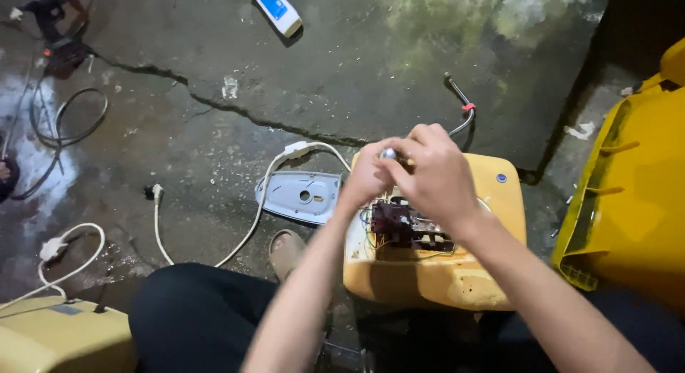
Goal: The person uses a screwdriver to tighten screws on the internal components of a yellow appliance, then places the cover back on and secures it with screws.
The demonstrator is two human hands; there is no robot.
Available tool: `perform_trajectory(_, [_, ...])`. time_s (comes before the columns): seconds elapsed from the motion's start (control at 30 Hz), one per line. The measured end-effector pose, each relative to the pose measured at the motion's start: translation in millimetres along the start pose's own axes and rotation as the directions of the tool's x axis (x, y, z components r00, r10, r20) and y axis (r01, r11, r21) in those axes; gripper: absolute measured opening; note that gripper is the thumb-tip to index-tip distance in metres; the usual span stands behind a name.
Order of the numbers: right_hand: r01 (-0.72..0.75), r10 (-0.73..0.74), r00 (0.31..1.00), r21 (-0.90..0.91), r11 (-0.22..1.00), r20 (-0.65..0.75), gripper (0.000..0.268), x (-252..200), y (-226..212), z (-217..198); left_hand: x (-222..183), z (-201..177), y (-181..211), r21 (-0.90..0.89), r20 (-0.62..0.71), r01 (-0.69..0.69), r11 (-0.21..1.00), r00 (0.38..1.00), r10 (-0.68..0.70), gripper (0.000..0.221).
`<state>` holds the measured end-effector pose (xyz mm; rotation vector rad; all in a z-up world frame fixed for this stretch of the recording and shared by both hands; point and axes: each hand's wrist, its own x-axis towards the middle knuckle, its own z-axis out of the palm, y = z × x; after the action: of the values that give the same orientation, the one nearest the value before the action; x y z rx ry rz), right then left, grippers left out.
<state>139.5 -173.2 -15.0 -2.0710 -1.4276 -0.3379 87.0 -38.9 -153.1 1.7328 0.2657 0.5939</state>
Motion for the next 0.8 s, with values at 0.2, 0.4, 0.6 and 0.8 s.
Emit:
perform_trajectory(0.2, [-0.047,-0.017,0.976,0.288,0.956,0.216,0.019,9,-7,-27,0,-53,41,-0.227,0.351,0.281,0.933,0.917,-0.190,0.033])
perform_trajectory(0.4, [-0.055,-0.030,0.969,0.336,0.940,0.244,0.023,14,-4,-26,-24,-18,40,-0.130,0.009,0.091,0.987,0.996,-0.090,0.026])
perform_trajectory(0.6, [0.049,-0.056,0.994,0.085,0.995,0.091,0.024,-7,-2,9,-33,18,19,0.136,-0.433,-0.031,0.990,0.897,0.087,0.018])
perform_trajectory(0.8, [-0.005,-0.046,0.978,0.237,0.971,0.206,0.023,3,-11,-26,6,-36,28,-0.293,0.418,0.181,0.939,0.908,-0.045,0.032])
